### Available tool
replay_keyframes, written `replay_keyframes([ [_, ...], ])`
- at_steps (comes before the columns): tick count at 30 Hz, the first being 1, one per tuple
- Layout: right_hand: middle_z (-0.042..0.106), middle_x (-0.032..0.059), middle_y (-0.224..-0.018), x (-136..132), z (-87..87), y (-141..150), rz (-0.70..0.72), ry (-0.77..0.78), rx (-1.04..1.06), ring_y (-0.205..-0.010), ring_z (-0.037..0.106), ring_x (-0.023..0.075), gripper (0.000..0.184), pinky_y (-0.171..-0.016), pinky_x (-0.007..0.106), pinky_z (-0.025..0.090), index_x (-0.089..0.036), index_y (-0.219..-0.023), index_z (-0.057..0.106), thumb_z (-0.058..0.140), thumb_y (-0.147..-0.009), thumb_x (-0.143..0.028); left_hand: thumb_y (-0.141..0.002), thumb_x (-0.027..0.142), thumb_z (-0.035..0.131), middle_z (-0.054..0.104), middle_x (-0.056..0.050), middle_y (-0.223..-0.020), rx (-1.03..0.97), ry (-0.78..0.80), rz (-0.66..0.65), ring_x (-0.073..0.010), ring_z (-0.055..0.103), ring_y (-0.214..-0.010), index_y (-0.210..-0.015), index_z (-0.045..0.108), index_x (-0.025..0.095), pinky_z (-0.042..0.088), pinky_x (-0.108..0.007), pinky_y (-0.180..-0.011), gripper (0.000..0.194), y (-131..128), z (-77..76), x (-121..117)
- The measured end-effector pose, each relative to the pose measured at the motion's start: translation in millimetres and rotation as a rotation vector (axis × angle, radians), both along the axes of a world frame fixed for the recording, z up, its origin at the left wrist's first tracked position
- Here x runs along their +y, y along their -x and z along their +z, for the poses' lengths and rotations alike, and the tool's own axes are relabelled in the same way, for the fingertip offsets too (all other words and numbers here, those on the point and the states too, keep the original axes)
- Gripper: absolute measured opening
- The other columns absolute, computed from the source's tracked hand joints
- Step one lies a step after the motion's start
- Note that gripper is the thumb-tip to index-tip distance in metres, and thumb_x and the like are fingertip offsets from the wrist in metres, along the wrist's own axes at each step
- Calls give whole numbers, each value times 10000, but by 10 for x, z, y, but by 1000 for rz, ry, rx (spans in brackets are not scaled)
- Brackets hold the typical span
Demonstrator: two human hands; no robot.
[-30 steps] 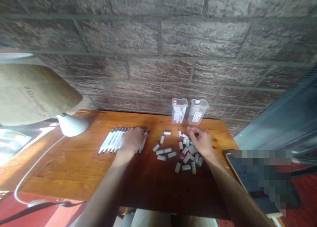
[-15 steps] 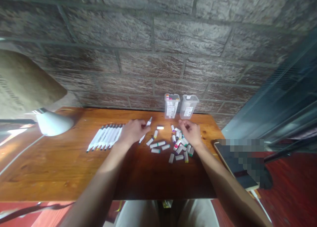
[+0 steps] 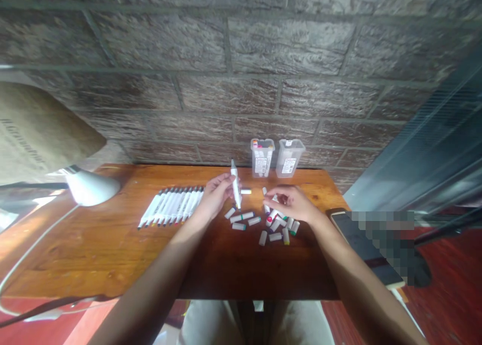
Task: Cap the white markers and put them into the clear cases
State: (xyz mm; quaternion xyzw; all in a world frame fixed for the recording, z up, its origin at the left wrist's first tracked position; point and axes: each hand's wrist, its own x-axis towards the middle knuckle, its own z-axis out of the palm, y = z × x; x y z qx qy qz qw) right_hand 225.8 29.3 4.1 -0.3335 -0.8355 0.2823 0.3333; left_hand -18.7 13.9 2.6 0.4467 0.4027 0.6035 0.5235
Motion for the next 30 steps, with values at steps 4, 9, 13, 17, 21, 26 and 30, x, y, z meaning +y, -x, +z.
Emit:
replay_keyframes([
  [4, 745, 46, -885, -40, 74, -2, 146, 7, -123, -750, 656, 173, 410, -715, 274, 490, -191, -976, 750, 770, -735, -522, -674, 360, 773, 688, -30, -712, -76, -23, 16, -89, 554, -535, -768, 662, 134, 419, -212, -516, 269, 22, -3, 17],
  [9, 758, 33, -912, -9, 40, -24, 235, 143, -198, -793, 681, 175, 344, -756, 283, 509, -187, -929, 741, 816, -712, -443, -678, 295, 786, 711, -33, -739, -99, -38, -37, -66, 521, -523, -788, 692, 130, 398, -201, -522, 220, -7, -33, 10],
  [13, 755, 24, -830, 5, -20, -30, 232, 181, -218, -735, 671, 164, 218, -694, 270, 494, -181, -882, 749, 786, -751, -351, -669, 298, 796, 699, -27, -702, -107, -46, -44, -72, 518, -520, -789, 697, 133, 390, -205, -517, 227, -37, -42, -1],
  [17, 754, 13, -799, -21, -63, 18, 230, 130, -193, -698, 660, 144, 85, -668, 250, 474, -187, -843, 751, 728, -789, -249, -716, 307, 784, 703, -30, -730, -90, -64, -59, -66, 505, -513, -815, 704, 136, 391, -207, -510, 212, -32, -88, -15],
  [21, 749, 11, -795, -26, -130, 79, 236, 82, -129, -688, 651, 132, 62, -653, 236, 467, -198, -833, 752, 696, -807, -209, -776, 305, 760, 693, -22, -744, -52, -51, -97, -65, 501, -509, -862, 705, 149, 400, -210, -508, 186, -41, -175, -33],
  [26, 747, 36, -793, 29, -254, 78, 183, 224, 12, -687, 648, 153, 135, -656, 267, 483, -177, -839, 755, 708, -820, -302, -802, 308, 744, 621, 17, -622, 3, -147, -116, -80, 508, -525, -902, 715, 163, 407, -217, -540, 178, -90, -187, -58],
  [30, 726, 38, -750, 92, -320, 27, 107, 391, 237, -662, 641, 153, 253, -631, 275, 489, -160, -818, 738, 765, -764, -405, -757, 335, 774, 697, -14, -743, 3, -147, -93, -86, 531, -547, -879, 727, 164, 413, -223, -540, 215, -93, -133, -52],
])
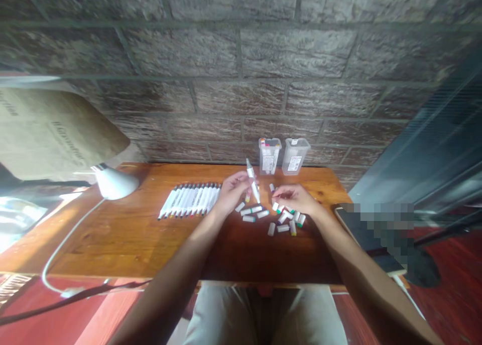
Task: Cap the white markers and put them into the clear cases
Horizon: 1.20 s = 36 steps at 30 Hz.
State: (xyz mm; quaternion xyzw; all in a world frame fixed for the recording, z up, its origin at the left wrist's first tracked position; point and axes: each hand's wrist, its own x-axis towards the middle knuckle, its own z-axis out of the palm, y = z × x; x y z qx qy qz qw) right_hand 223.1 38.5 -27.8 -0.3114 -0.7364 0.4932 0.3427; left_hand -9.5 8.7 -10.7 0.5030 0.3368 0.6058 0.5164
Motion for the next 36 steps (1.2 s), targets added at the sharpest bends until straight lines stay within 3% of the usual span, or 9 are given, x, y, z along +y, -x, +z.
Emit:
replay_keyframes([
  [5, 725, 30, -746, 52, 18, -18, -103, 44, 110, -660, 656, 153, 331, -657, 295, 513, -164, -822, 722, 799, -709, -465, -681, 356, 815, 703, -14, -745, 59, 46, 74, -135, 616, -676, -897, 745, 156, 468, -241, -650, 303, 35, 16, 34],
  [14, 760, 34, -834, -73, 147, 88, -59, 121, 176, -737, 691, 162, 275, -731, 304, 539, -187, -874, 757, 836, -688, -374, -695, 363, 805, 715, -21, -771, 94, 23, 40, -168, 667, -718, -913, 708, 154, 515, -290, -714, 317, 72, 10, 56],
  [22, 758, 32, -822, -73, 208, 45, -57, 156, 251, -688, 666, 148, 278, -659, 280, 538, -191, -900, 775, 849, -675, -335, -707, 343, 809, 759, -69, -894, 86, 55, 30, -203, 710, -783, -1010, 736, 151, 536, -325, -761, 366, 60, 41, 31],
  [30, 734, 24, -781, -37, 147, 86, -151, 237, 383, -613, 616, 120, 303, -608, 257, 514, -217, -958, 777, 840, -700, -364, -716, 249, 819, 770, -73, -916, -70, 96, -104, -164, 711, -751, -1104, 715, 165, 539, -308, -801, 411, 11, 96, -19],
  [36, 626, -19, -613, -31, 104, 142, -128, 229, 376, -524, 516, 82, 269, -537, 221, 425, -184, -834, 745, 755, -797, -450, -713, 222, 824, 765, -69, -943, -144, 130, -181, -168, 727, -795, -1126, 700, 168, 549, -291, -813, 434, 22, 156, -39],
])
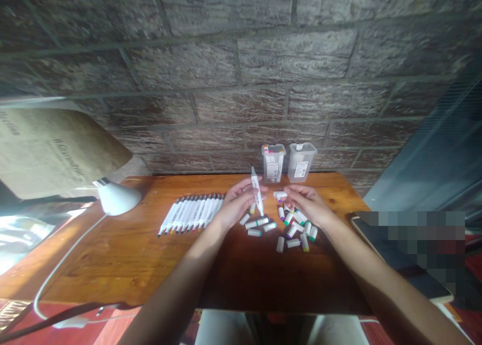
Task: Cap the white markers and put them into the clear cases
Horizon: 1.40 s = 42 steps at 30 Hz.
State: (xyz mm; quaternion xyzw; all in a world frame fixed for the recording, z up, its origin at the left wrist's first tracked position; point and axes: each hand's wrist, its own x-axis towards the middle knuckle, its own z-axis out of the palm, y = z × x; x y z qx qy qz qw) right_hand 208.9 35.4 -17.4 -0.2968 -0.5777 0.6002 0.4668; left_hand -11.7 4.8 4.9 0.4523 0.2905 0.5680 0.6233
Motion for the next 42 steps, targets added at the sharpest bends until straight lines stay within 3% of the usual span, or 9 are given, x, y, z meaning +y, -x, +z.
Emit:
replay_keyframes([
  [6, 657, -1, -647, -54, 122, -52, -45, -140, -206, -547, 539, 110, 344, -552, 250, 445, -178, -848, 746, 690, -826, -516, -684, 232, 856, 761, -53, -919, -33, 3, 30, -160, 726, -788, -1069, 702, 177, 561, -287, -801, 418, -13, 5, -7],
  [11, 763, 64, -921, -62, 96, -86, -16, -372, -411, -772, 671, 187, 312, -733, 315, 526, -179, -965, 750, 704, -822, -453, -644, 238, 880, 750, -26, -884, -28, 0, 82, -148, 715, -764, -989, 694, 178, 567, -279, -768, 396, -24, 6, 11],
  [17, 769, 51, -837, -76, 22, -32, 13, -560, -670, -637, 635, 154, 224, -624, 275, 478, -189, -959, 771, 661, -867, -361, -631, 256, 886, 721, 26, -806, -42, -1, 205, -91, 683, -702, -966, 675, 185, 547, -220, -730, 402, -13, -50, 69],
  [24, 758, 97, -989, -59, 33, -41, 54, -775, -739, -838, 684, 209, 265, -779, 316, 496, -195, -1061, 769, 569, -945, -325, -627, 287, 888, 719, -8, -999, -36, -1, 221, -124, 705, -788, -951, 683, 186, 562, -267, -772, 396, -33, -78, 73],
  [28, 764, 88, -1031, -50, -12, -35, 91, -790, -781, -904, 697, 224, 269, -823, 322, 493, -226, -1095, 764, 574, -950, -351, -616, 287, 894, 708, -8, -981, -66, 17, 235, -151, 714, -825, -942, 689, 180, 571, -296, -803, 400, -34, -96, 86],
  [33, 762, 58, -867, -60, -33, -25, 63, -731, -810, -704, 662, 172, 262, -690, 276, 475, -226, -1061, 769, 649, -896, -390, -620, 308, 892, 704, -2, -908, -56, 20, 240, -154, 721, -808, -943, 673, 180, 569, -296, -795, 411, -16, -106, 110],
  [39, 760, 37, -867, -88, 99, -95, 42, -692, -715, -723, 656, 165, 211, -683, 263, 460, -210, -950, 772, 701, -847, -380, -632, 280, 883, 711, 3, -898, -83, 41, 264, -140, 716, -799, -932, 670, 179, 567, -276, -797, 382, -13, -92, 122],
  [42, 765, 29, -821, -138, 158, -77, 120, -642, -663, -657, 645, 151, 207, -634, 255, 445, -207, -874, 784, 680, -866, -385, -612, 264, 894, 720, 2, -888, -115, 58, 271, -144, 721, -807, -924, 671, 171, 571, -263, -799, 395, -10, -83, 125],
])
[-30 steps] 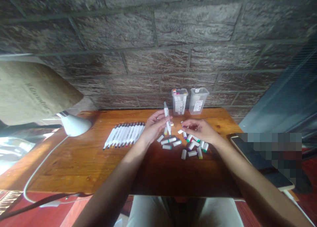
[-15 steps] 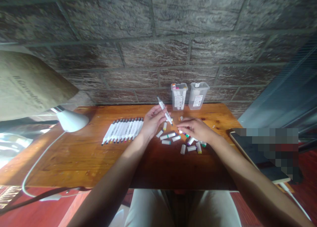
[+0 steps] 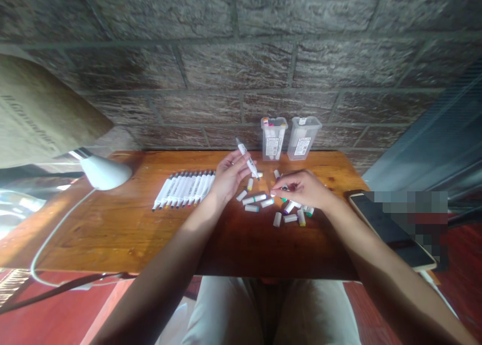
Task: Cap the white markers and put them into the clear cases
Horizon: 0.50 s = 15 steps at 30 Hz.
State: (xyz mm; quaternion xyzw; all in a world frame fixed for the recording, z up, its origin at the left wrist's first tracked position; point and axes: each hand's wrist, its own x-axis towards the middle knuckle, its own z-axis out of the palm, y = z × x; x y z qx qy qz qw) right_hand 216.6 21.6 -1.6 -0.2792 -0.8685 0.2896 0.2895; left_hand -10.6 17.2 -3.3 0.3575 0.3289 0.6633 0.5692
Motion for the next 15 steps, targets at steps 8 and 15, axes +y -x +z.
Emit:
replay_keyframes([
  [8, 763, 11, -808, -42, -82, 145, 176, -137, -247, -689, 655, 157, 140, -731, 276, 443, -271, -953, 775, 699, -837, -254, -661, 259, 871, 714, 2, -888, -6, -8, -2, -140, 723, -802, -947, 659, 166, 565, -287, -841, 368, 19, -2, 7],
  [15, 748, 8, -768, -81, -26, 113, 126, -73, -178, -609, 609, 131, 165, -639, 256, 441, -232, -972, 770, 685, -835, -265, -693, 248, 852, 714, 5, -860, -31, 7, -12, -124, 721, -774, -936, 651, 155, 567, -260, -820, 329, 12, 0, 14],
])
